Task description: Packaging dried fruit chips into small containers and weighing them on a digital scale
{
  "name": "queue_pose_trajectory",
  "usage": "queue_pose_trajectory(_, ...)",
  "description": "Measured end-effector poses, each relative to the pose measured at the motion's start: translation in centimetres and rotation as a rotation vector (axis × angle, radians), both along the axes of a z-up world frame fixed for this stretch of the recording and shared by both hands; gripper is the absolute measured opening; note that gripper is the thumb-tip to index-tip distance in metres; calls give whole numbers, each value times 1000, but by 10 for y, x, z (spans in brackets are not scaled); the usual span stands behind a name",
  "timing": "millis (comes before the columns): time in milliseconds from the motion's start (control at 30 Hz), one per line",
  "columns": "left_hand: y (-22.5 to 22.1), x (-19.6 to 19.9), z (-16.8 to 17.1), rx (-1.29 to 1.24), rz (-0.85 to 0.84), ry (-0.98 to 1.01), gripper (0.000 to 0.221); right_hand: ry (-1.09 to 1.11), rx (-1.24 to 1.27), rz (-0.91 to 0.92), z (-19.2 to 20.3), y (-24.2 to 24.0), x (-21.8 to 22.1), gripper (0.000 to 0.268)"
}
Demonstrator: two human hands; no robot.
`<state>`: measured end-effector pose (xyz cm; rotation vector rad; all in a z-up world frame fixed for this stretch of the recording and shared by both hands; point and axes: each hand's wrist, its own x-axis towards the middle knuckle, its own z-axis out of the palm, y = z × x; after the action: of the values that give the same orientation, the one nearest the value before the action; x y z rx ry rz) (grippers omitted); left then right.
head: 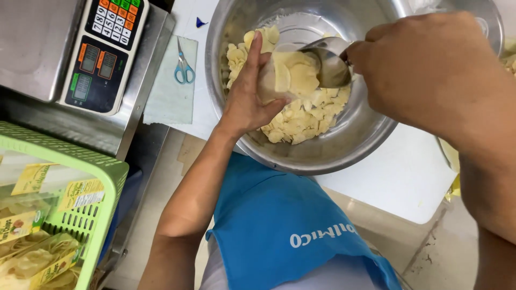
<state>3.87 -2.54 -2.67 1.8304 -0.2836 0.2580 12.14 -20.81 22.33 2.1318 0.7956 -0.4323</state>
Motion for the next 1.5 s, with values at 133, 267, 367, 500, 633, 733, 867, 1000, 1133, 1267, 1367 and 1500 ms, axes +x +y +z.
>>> queue_pose_trajectory(133,1,2,1,-39,40,96,120,-337,-53,411,-1,-24,-11,31)
queue_pose_trajectory(267,5,5,-6,73,71,-31,128,-233,357,412,0,-50,-11,19)
queue_pose_trajectory(367,8,0,-12,91,73,-69,124,26,842,265,-21,-95,7,18)
queue_pose_trajectory(500,5,7,-13,247,34,-276,132,308,1295,-360,-51,-108,22,25)
queue_pose_trajectory(633,2,11,4,392,-99,-232,117,411,1300,-763,-98,-60,13,10)
queue_pose_trajectory(733,7,17,14,502,-153,-355,128,536,1464,-1052,-143,-55,6,7)
queue_pose_trajectory(867,17,20,17,585,-172,-338,140,599,1646,-898,-162,-49,5,24)
queue_pose_trajectory(1000,19,21,12,396,-113,-322,135,546,1658,-847,-145,-40,7,35)
queue_pose_trajectory(1133,24,11,10,267,-132,-184,129,511,1582,-863,-136,-31,3,55)
queue_pose_trajectory(1267,21,4,8,161,-113,-51,127,425,1433,-917,-125,-20,0,43)
queue_pose_trajectory(1367,22,-4,15,71,-122,18,125,431,1407,-934,-124,-18,-7,45)
queue_pose_trajectory(1500,37,-6,25,74,-123,-54,130,494,1624,-905,-101,-3,-9,42)
